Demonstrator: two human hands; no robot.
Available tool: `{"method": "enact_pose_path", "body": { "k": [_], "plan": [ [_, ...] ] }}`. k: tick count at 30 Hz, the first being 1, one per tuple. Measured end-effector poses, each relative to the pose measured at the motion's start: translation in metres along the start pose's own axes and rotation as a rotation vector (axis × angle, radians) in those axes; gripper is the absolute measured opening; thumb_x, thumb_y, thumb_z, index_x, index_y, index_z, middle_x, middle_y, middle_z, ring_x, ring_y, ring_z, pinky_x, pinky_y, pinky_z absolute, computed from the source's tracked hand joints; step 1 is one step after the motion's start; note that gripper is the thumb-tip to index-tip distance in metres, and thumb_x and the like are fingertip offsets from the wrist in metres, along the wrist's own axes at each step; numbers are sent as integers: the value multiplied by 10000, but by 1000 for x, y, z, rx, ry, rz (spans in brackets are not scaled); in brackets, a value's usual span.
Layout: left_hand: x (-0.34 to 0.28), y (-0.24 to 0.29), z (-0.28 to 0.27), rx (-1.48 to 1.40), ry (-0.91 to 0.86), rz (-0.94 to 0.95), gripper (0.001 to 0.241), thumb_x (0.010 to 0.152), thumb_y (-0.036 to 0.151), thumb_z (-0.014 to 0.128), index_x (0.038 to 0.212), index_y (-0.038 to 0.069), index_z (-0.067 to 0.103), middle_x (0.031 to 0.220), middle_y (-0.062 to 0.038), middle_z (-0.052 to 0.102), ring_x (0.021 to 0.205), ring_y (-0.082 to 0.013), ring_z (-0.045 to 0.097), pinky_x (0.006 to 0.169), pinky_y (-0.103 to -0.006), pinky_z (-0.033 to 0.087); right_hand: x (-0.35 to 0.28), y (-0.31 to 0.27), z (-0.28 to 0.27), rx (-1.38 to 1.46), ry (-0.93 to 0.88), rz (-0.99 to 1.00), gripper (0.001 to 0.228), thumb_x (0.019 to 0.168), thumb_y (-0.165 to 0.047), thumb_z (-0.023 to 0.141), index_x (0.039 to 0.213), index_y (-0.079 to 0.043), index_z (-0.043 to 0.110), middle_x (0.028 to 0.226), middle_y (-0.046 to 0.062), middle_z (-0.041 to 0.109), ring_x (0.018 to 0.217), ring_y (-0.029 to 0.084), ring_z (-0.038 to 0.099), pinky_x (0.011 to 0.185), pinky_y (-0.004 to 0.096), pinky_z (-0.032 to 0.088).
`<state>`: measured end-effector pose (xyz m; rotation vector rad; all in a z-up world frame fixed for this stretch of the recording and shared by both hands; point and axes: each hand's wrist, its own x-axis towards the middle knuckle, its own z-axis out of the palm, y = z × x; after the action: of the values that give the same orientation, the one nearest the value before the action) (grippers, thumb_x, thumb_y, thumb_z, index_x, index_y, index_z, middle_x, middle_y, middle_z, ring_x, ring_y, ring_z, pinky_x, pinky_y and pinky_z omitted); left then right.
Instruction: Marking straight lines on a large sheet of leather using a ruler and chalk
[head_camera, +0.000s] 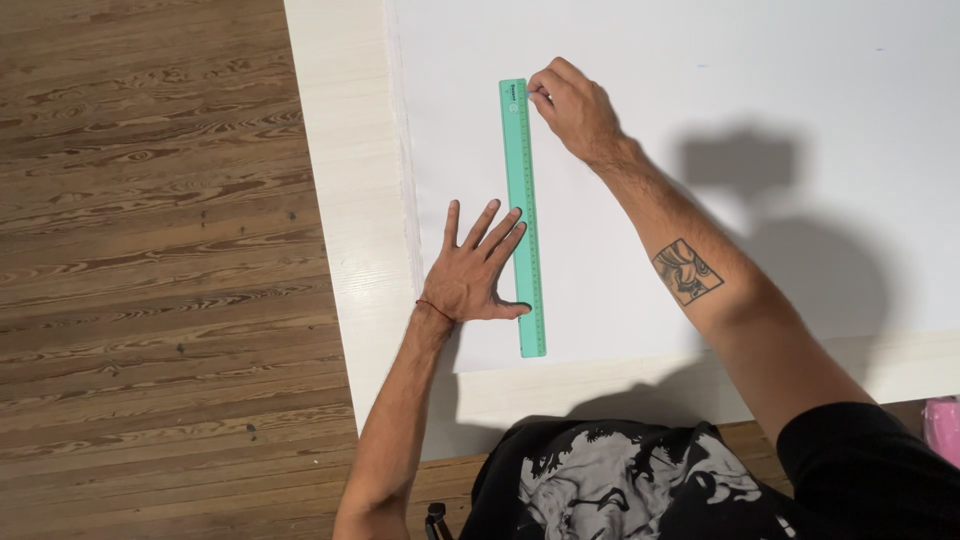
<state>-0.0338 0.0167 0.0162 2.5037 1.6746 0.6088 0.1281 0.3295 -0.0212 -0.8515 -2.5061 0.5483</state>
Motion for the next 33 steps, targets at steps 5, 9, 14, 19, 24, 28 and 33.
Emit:
{"method": "enact_pose_path", "body": {
  "k": [5,9,14,19,24,28,33],
  "plan": [
    [0,0,-1,-7,5,-2,1286,961,1039,400,1745,29,545,1854,-133,484,1754,-433,368,1359,-895,185,0,-2,-1,-1,-11,15,60,1137,-37,821,1171,-68,783,1159,20,722,867,222,781,656,419,655],
    [-1,0,-2,3,-9,0,1298,957,1047,414,1757,32,531,1869,-133,459,1763,-426,350,1364,-893,173,-1,0,1,-16,1,-1,80,1127,-33,844,1170,-69,785,1161,17,722,866,209,786,649,398,667],
    [-1,0,1,6,-20,-3,1306,949,1051,406,1759,34,527,1870,-131,457,1763,-427,349,1365,-891,171,3,1,0,32,-2,21,43,1152,-31,805,1162,-31,764,1160,70,719,924,226,784,734,371,689],
    [-2,0,1,14,-48,-13,1328,932,1062,420,1780,42,501,1884,-125,437,1772,-421,336,1373,-888,142,14,-2,-3,67,1,111,39,1170,-48,768,1162,-70,736,1155,32,679,955,213,737,764,422,638],
    [-1,1,0,3,18,-9,1292,947,1045,416,1747,40,544,1849,-129,492,1743,-425,406,1360,-895,192,17,1,2,-14,13,51,99,1170,-36,781,1135,-79,699,1145,23,664,744,267,682,590,486,572],
    [-7,9,-1,-20,35,-37,1299,974,1030,320,1720,-3,570,1837,-164,503,1746,-422,386,1362,-885,174,14,6,5,-57,44,27,105,1168,-52,787,1133,-97,699,1157,13,662,747,271,692,608,500,576],
    [-19,22,-2,-3,22,-161,1297,953,1038,350,1683,1,621,1832,-161,513,1743,-398,396,1390,-829,168,16,11,18,-176,44,-73,84,1157,-58,799,1142,-94,724,1174,-6,657,662,256,677,552,450,624]
  ]
}}
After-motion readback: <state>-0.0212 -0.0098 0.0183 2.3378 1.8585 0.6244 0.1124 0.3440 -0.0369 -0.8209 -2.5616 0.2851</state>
